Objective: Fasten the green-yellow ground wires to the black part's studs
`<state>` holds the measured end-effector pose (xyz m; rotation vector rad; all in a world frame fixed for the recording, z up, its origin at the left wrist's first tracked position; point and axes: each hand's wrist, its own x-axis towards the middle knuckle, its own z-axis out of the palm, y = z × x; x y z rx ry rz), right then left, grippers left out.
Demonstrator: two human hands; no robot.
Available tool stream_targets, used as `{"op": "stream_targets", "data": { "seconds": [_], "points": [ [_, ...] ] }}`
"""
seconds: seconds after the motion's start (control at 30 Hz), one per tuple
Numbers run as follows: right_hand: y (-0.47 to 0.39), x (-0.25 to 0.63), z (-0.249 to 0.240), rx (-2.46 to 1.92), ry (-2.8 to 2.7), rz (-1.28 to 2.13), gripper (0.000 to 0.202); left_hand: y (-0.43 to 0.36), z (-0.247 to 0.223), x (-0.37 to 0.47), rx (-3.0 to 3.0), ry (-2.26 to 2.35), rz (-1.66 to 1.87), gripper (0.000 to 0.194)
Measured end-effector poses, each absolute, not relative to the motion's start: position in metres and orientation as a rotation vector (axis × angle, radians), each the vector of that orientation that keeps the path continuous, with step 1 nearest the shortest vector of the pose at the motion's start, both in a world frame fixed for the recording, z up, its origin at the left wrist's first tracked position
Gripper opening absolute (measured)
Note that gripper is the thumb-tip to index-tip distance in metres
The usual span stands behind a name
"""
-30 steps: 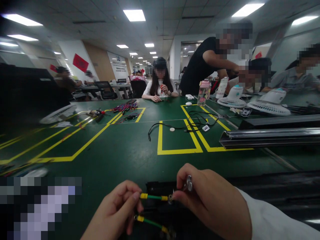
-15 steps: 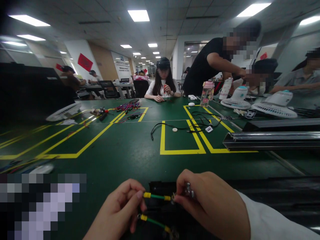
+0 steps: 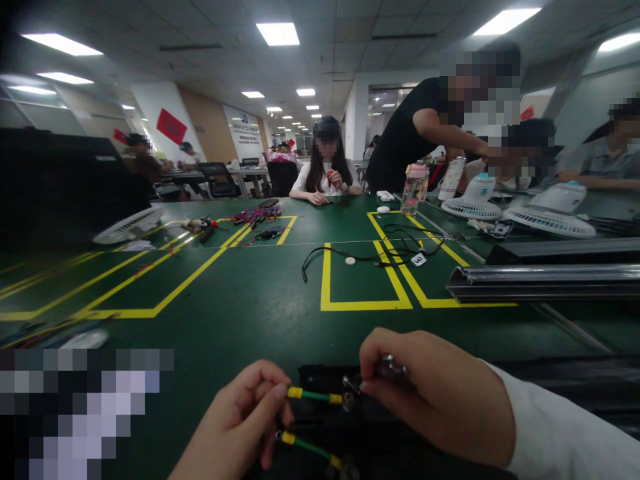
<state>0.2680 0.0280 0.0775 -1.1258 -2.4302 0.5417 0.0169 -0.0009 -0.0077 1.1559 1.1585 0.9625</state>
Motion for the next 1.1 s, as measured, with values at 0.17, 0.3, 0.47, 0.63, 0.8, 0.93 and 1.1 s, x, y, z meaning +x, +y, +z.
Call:
{"op": "stream_targets", "data": {
  "seconds": [0.17,0.3,0.47,0.63,0.8,0.93,1.1],
  "points": [
    [0.026,0.269,0.074,-1.262,-2.229,0.563,0.018,-0.001,-0.006,0.017,1.146,1.154,0.959,0.016],
    [0.02,0.255,0.069,-1.276,-2.36,0.442,0.02,-0.002,-0.004,0.017,1.173,1.174,0.942,0.016],
    [0.019,0.24,0.07,-1.329,-2.397,0.383,0.021,-0.002,-0.006,0.017,1.177,1.173,0.953,0.018],
    [0.019,0.233,0.072,-1.351,-2.385,0.366,0.022,-0.002,-0.006,0.017,1.177,1.16,0.958,0.018],
    [0.018,0.227,0.071,-1.363,-2.405,0.357,0.02,-0.002,-0.005,0.018,1.182,1.187,0.949,0.018],
    [0.019,0.225,0.071,-1.376,-2.417,0.33,0.017,-0.001,-0.007,0.017,1.181,1.183,0.951,0.018],
    [0.019,0.228,0.074,-1.338,-2.457,0.332,0.011,-0.001,-0.008,0.017,1.178,1.174,0.963,0.018]
  ]
}}
